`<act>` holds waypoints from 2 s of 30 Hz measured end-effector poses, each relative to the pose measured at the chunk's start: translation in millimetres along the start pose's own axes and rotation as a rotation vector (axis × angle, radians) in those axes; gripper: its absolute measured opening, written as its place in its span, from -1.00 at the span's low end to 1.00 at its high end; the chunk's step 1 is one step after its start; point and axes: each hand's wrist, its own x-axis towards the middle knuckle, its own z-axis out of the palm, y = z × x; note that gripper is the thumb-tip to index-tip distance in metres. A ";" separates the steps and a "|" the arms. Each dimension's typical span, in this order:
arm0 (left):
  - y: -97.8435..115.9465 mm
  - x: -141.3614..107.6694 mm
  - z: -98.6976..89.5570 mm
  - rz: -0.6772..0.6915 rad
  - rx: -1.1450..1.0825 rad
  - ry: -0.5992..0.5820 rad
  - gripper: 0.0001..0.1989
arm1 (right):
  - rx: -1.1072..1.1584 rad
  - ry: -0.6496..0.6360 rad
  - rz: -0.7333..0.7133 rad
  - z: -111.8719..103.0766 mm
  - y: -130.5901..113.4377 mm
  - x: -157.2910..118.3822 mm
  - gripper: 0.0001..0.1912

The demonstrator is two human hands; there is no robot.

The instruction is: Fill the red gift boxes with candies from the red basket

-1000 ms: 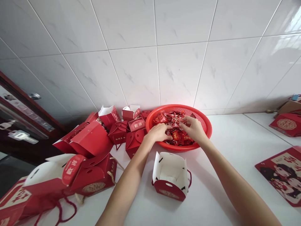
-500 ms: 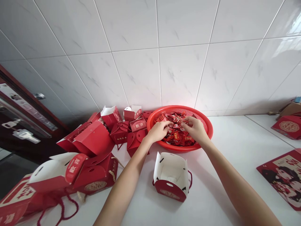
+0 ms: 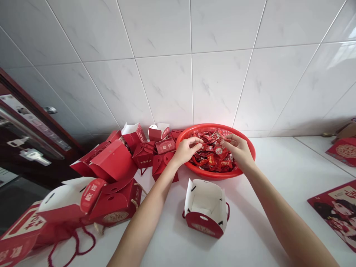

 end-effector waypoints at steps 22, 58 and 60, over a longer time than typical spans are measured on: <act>17.3 32.8 27.4 -0.101 0.715 -0.440 -0.50 | 0.039 -0.012 0.012 1.8 1.7 0.2 -0.66; 3.9 17.7 17.7 -0.090 -0.225 0.012 -0.64 | 0.225 0.058 0.070 -1.7 -1.4 6.7 -0.55; 4.4 17.9 17.9 -0.108 -0.244 0.027 -0.64 | 0.256 0.022 0.090 -1.1 -2.0 5.5 -0.54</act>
